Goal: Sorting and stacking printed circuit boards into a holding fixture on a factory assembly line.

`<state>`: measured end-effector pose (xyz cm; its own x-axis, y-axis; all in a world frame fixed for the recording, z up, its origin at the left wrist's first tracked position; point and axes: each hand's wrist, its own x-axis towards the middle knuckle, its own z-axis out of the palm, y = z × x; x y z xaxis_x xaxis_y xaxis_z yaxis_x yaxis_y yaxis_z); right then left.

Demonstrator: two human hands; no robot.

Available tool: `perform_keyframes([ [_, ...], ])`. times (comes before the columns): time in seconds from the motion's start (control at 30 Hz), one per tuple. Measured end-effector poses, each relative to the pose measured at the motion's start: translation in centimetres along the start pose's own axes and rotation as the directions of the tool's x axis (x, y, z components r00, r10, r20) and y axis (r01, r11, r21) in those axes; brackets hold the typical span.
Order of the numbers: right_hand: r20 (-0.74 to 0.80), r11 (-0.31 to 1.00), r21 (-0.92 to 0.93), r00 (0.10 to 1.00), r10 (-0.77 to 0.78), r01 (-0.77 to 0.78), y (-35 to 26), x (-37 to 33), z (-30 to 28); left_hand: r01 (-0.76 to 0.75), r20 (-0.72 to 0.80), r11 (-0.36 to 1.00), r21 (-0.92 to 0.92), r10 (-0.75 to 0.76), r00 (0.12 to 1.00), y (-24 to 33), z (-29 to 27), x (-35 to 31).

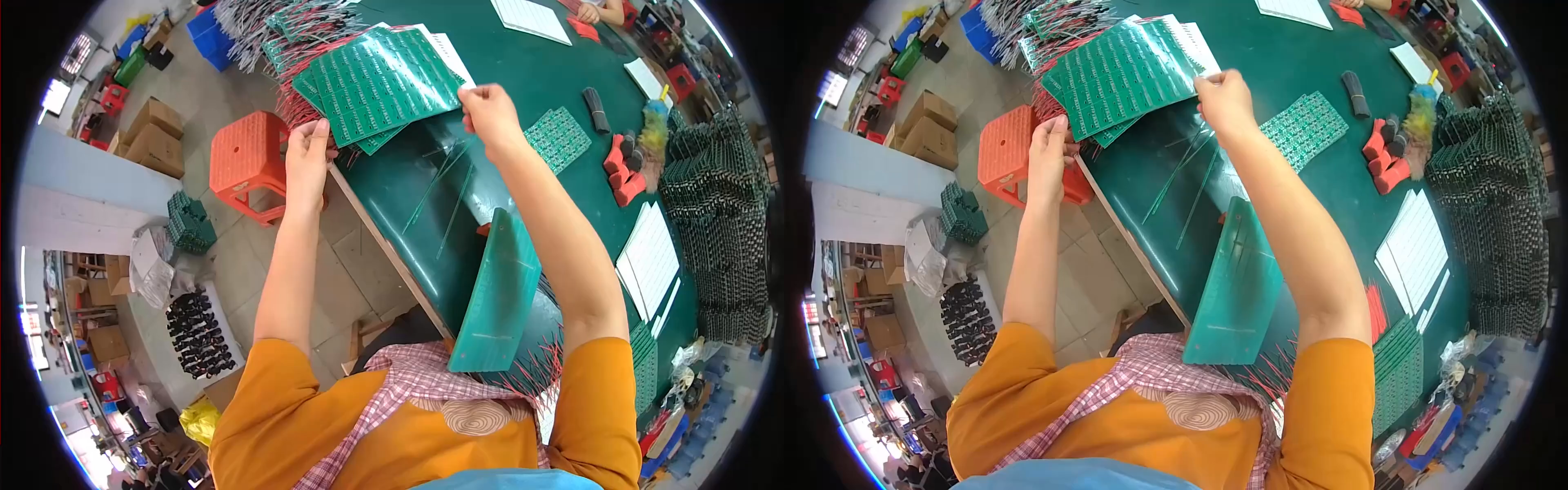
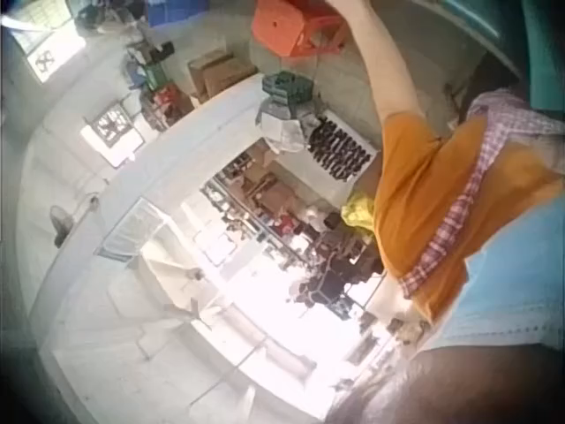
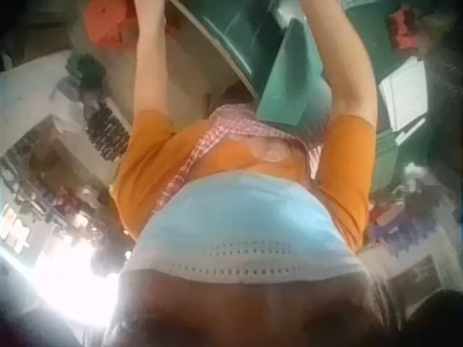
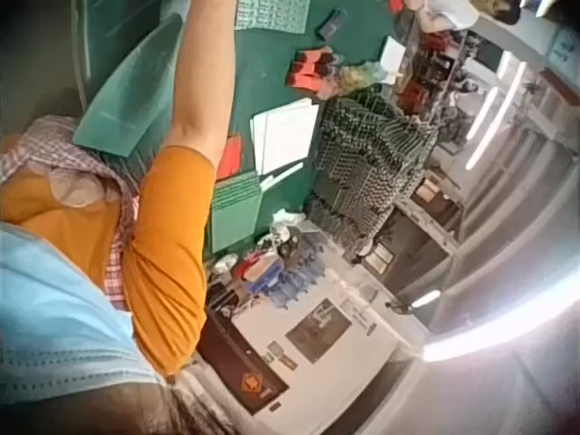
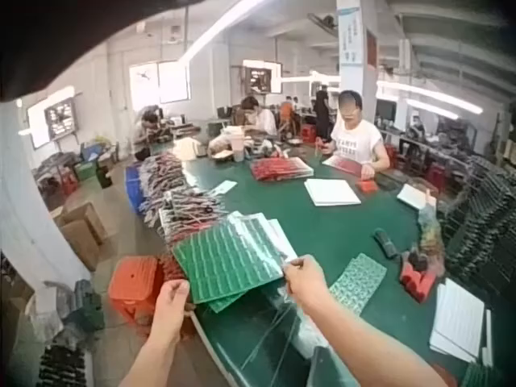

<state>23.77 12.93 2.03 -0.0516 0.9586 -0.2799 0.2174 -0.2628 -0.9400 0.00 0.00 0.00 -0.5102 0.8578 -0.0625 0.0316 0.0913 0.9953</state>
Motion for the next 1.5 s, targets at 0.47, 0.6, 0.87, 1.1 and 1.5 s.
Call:
perform_keyframes([
  [0.47,0.275,0.879,-0.393,0.947,-0.169,0.271,-3.0,6.5,1.4,0.108,0.069,0.988,-0.108,-0.101,0.992,0.9,0.0,1.7],
  [0.6,0.265,0.917,-0.397,0.962,0.064,0.048,-3.8,7.6,1.3,0.144,0.143,0.970,-0.198,-0.117,0.983,1.4,0.7,1.7],
  [0.87,0.326,0.966,-0.239,0.930,0.171,-0.094,-5.4,6.0,1.2,0.157,0.181,0.950,-0.270,-0.110,0.977,0.9,0.7,2.6],
  [1.1,0.450,0.983,-0.177,0.884,0.124,-0.048,-6.6,3.8,1.2,0.051,0.086,0.960,-0.274,-0.029,0.996,0.6,1.6,2.2],
  [1.5,0.479,0.969,0.174,0.844,-0.241,0.178,-5.6,-1.3,1.4,-0.026,0.041,0.939,-0.343,0.043,0.998,1.7,-0.3,-0.4],
])
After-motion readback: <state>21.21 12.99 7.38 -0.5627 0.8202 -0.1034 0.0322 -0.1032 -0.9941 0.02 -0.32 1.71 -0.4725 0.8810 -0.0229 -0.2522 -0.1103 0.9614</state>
